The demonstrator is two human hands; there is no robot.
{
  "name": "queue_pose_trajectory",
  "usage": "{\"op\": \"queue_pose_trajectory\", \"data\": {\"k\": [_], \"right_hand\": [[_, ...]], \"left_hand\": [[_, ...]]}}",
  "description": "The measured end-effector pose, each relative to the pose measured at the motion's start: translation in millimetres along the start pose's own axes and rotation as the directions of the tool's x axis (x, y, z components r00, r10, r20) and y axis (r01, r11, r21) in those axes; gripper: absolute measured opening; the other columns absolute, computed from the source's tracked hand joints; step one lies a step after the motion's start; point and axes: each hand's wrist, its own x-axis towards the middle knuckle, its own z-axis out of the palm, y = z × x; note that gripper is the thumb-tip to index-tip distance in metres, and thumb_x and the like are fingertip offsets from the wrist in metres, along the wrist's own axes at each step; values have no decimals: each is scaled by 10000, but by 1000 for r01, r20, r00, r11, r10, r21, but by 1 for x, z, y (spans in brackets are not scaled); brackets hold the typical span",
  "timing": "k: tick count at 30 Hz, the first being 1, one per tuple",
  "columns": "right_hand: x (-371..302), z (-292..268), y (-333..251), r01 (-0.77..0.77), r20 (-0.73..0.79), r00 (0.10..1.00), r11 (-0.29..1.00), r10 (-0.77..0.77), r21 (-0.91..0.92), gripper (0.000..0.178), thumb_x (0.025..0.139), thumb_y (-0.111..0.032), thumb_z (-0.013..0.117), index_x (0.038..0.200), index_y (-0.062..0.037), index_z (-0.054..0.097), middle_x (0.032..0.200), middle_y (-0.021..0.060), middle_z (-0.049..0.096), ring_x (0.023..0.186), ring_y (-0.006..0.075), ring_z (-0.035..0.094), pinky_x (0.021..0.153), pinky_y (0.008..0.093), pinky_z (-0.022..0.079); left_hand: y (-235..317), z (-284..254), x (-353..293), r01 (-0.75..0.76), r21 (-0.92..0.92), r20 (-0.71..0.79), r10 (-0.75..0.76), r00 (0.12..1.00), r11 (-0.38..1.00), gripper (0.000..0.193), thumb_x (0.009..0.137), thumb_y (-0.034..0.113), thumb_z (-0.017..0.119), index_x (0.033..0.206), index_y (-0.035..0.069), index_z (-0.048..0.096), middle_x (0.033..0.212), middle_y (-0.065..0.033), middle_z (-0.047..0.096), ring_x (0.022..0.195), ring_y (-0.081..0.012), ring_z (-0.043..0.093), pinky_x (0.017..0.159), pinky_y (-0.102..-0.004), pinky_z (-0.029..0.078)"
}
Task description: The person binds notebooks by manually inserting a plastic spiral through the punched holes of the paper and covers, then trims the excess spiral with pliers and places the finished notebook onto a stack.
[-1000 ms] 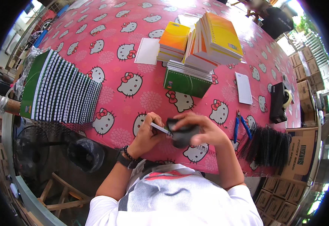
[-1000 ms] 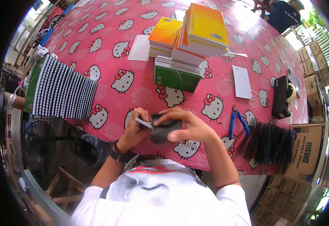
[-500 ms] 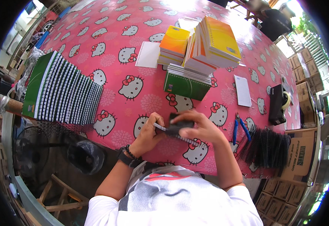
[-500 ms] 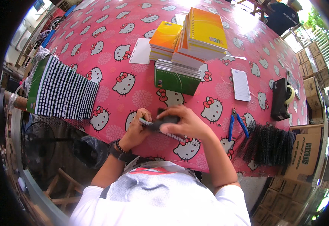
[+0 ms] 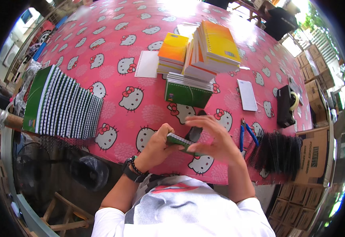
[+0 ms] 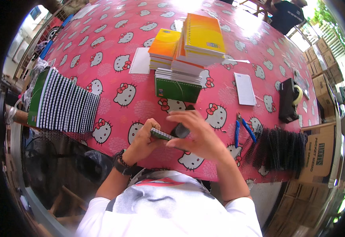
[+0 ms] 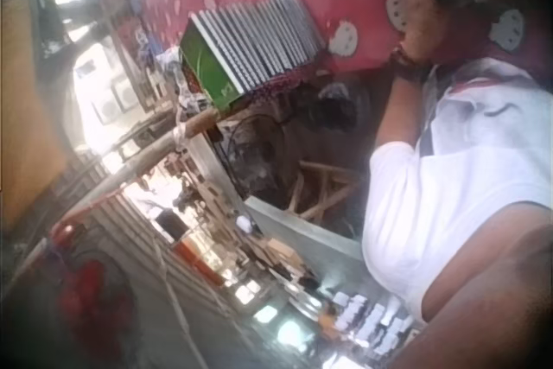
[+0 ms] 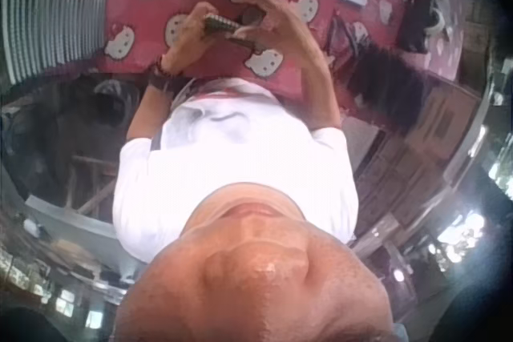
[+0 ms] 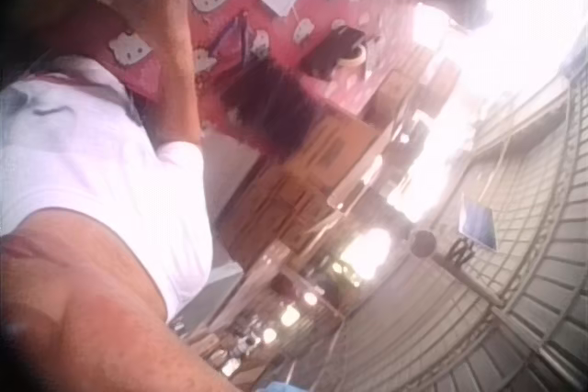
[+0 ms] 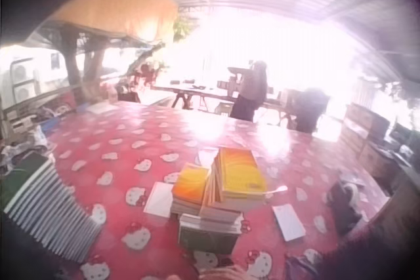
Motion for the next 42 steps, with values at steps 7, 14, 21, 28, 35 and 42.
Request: {"op": "queue_pose_trajectory", "data": {"k": [7,14,21,28,35,42], "right_hand": [[-5,17,-21,-24,-313,948,993,60,116,261,744,-84,747,974,-52,627,826,66,588,741,198,596,647,288,492],[-9,18,-19,43,-328,945,991,1,127,281,728,-89,779,951,-20,622,816,68,564,690,119,608,592,242,495],[-5,27,-20,121,-445,891,992,-91,40,291,698,-142,799,910,-49,624,788,63,583,695,191,574,578,288,476],[-6,19,-20,120,-386,916,993,-106,12,255,719,-130,776,900,-46,617,791,71,589,729,216,568,611,317,474],[-5,22,-26,157,-302,939,987,-164,-48,190,764,-47,683,938,-17,613,822,108,575,762,280,555,653,352,464],[3,27,-30,230,-227,939,964,-256,-135,190,795,-50,659,975,-14,609,849,115,569,762,284,546,658,358,463]], "left_hand": [[43,4,13,-140,-55,-81,135,987,989,220,796,63,700,903,47,508,782,-49,527,685,-119,517,612,-248,414],[46,4,11,-256,10,-144,255,956,967,174,793,84,707,864,34,556,795,-58,566,676,-122,533,591,-245,417],[51,0,9,-203,-16,-155,198,968,979,165,792,80,706,860,34,563,805,-59,577,690,-126,549,602,-244,430],[53,1,10,-210,21,-123,211,970,977,165,781,37,705,872,26,568,806,-73,568,686,-151,580,601,-261,460],[48,2,4,-158,-134,-152,137,979,978,179,778,29,721,874,18,571,790,-62,574,712,-111,575,611,-249,449],[49,-9,-4,-147,-116,-191,123,974,982,168,790,60,718,872,3,584,792,-93,596,719,-154,619,634,-275,498]]}}
